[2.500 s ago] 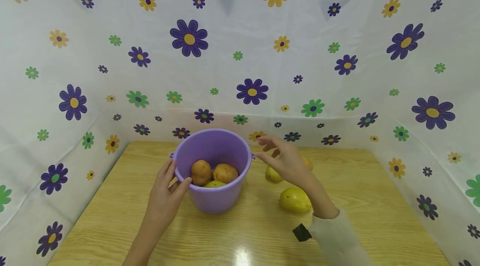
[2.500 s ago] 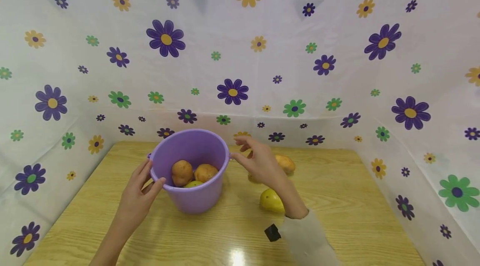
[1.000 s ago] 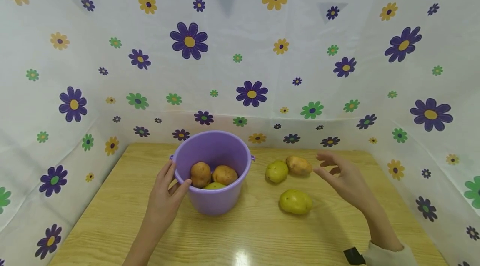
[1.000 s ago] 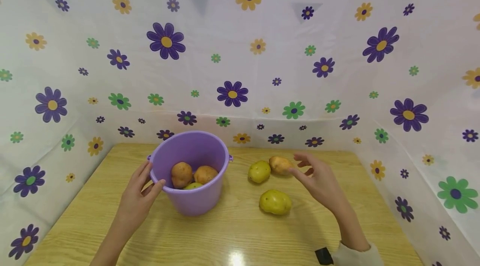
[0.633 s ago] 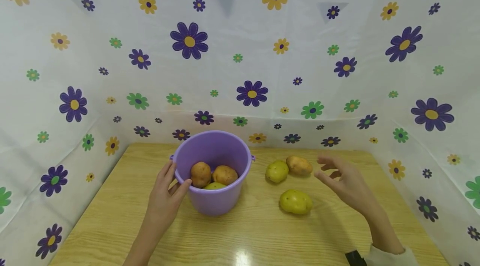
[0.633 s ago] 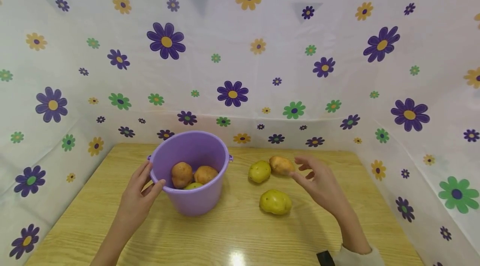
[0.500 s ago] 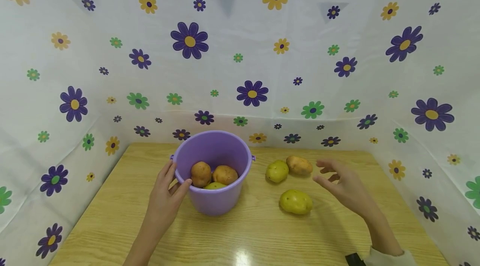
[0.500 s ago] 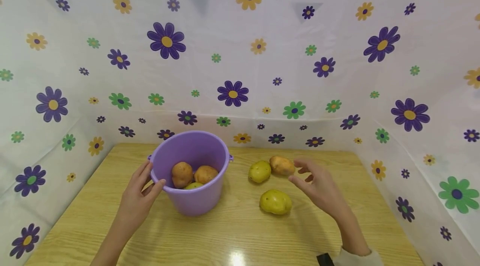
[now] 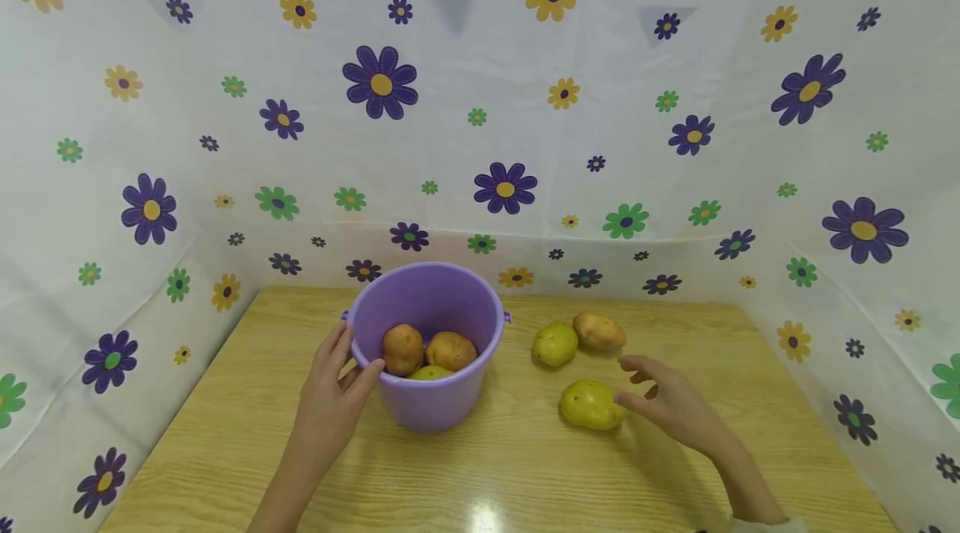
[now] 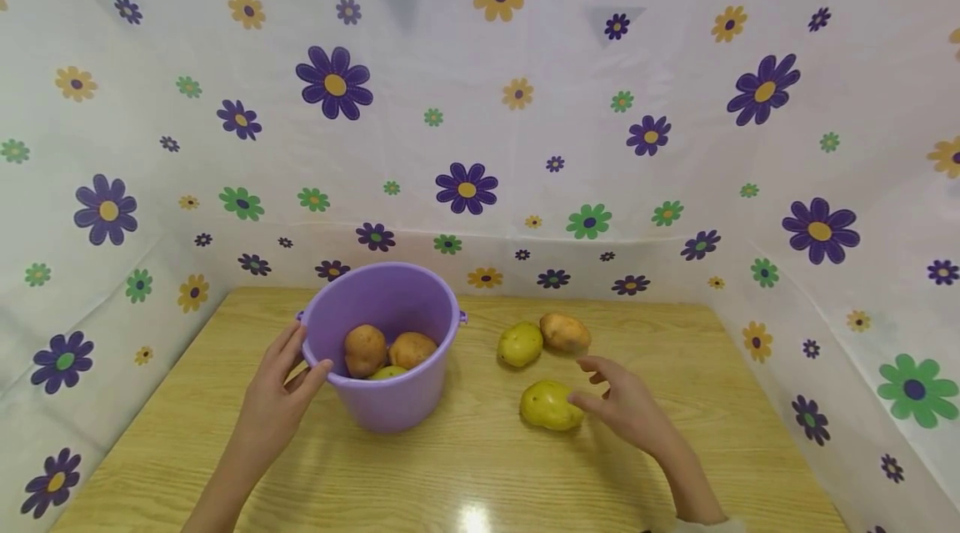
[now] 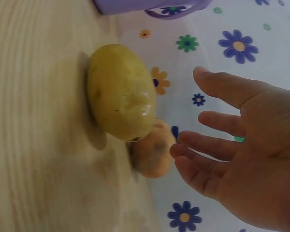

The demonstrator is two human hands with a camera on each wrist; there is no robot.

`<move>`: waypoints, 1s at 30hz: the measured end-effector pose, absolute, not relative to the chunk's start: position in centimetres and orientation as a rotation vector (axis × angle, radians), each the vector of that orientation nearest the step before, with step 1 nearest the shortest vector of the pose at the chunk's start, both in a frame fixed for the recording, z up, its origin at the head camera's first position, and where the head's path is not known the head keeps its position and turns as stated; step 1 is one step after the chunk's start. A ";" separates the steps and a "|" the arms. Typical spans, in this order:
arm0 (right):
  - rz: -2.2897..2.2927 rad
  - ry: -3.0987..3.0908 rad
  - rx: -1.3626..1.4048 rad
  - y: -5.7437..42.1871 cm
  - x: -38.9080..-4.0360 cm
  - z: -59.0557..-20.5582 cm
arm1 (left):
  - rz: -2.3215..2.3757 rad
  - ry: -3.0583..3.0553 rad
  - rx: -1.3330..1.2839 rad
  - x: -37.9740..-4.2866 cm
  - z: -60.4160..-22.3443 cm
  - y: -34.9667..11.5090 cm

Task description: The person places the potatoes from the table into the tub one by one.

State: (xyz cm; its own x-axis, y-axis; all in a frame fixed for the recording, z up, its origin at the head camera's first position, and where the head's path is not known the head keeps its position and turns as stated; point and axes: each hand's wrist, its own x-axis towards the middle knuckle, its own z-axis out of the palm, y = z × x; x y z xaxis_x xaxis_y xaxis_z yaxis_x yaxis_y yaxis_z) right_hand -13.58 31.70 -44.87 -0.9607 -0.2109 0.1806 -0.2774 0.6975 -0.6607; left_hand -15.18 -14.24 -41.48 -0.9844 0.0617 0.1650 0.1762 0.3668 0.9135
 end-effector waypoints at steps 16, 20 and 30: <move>1.196 -2.976 0.397 31.1 -13.8 -47.4 | -1.684 -2.512 -0.216 -15.2 -41.6 -14.2; 1.184 -2.993 0.382 31.0 -13.8 -47.9 | -1.697 -2.509 -0.212 -15.2 -41.5 -14.2; 1.209 -2.998 0.365 30.8 -13.8 -48.4 | -1.710 -2.508 -0.215 -15.2 -41.5 -14.2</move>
